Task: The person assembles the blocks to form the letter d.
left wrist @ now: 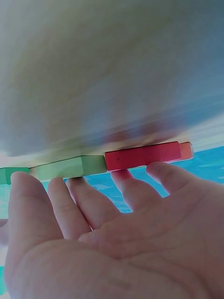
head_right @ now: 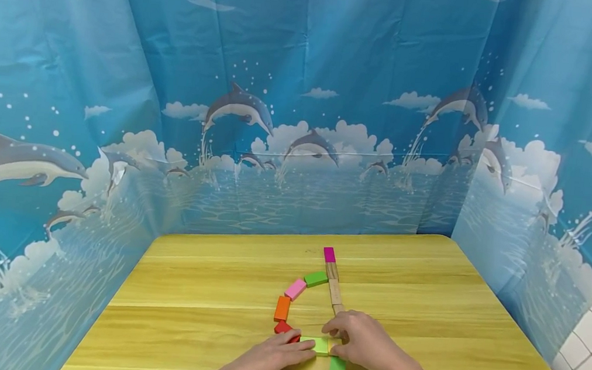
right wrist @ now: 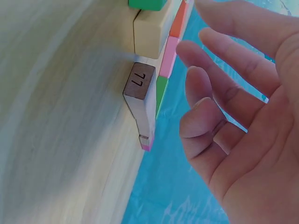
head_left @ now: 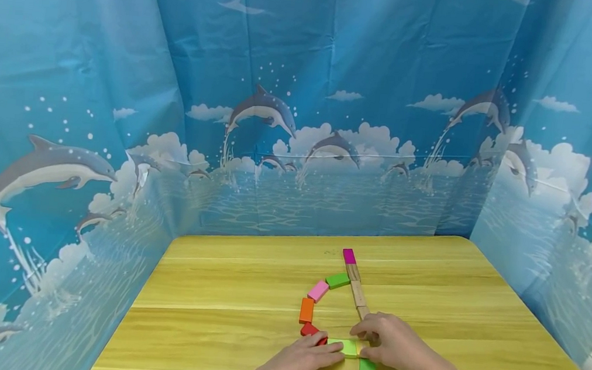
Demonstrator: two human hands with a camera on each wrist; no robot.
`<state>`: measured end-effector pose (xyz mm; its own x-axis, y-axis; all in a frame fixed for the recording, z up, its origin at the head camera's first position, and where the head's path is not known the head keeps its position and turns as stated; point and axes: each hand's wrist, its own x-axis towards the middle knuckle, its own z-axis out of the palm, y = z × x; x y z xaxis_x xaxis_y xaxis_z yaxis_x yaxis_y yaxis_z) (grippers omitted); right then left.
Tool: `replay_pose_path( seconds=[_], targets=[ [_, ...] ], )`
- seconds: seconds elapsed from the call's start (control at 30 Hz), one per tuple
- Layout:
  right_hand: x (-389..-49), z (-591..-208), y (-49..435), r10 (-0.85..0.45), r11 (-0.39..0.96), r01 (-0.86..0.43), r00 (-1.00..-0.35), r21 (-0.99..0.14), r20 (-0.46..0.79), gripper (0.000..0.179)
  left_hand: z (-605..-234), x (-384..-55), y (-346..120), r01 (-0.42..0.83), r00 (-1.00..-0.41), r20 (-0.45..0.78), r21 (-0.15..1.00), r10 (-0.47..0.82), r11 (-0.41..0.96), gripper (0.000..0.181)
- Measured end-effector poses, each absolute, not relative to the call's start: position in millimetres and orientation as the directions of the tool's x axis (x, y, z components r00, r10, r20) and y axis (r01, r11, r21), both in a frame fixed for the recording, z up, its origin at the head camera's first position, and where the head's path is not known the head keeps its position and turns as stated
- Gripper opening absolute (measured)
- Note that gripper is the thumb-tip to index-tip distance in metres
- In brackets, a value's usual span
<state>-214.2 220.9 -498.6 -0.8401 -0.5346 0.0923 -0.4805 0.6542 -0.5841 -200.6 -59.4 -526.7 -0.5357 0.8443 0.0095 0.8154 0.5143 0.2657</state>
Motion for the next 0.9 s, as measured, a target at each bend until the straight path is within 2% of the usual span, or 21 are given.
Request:
replay_pose_path(
  seconds=[0.4, 0.6, 0.9],
  targets=[
    [-200, -502, 227, -0.465, 0.591, -0.443, -0.87, -0.674, 0.164, 0.025, -526, -201, -58, 0.806, -0.543, 0.002, 0.279, 0.839, 0.521, 0.053],
    [-192, -505, 231, -0.421, 0.525, -0.367, -0.896, -0.767, 0.141, 0.023, -526, -200, -59, 0.809, -0.542, 0.009, 0.275, 0.84, 0.519, 0.053],
    [-181, -512, 235, -0.384, 0.539, -0.315, -0.917, -0.781, 0.105, 0.026, -525, -197, -59, 0.809, -0.548, 0.013, 0.261, 0.837, 0.526, 0.053]
  ],
)
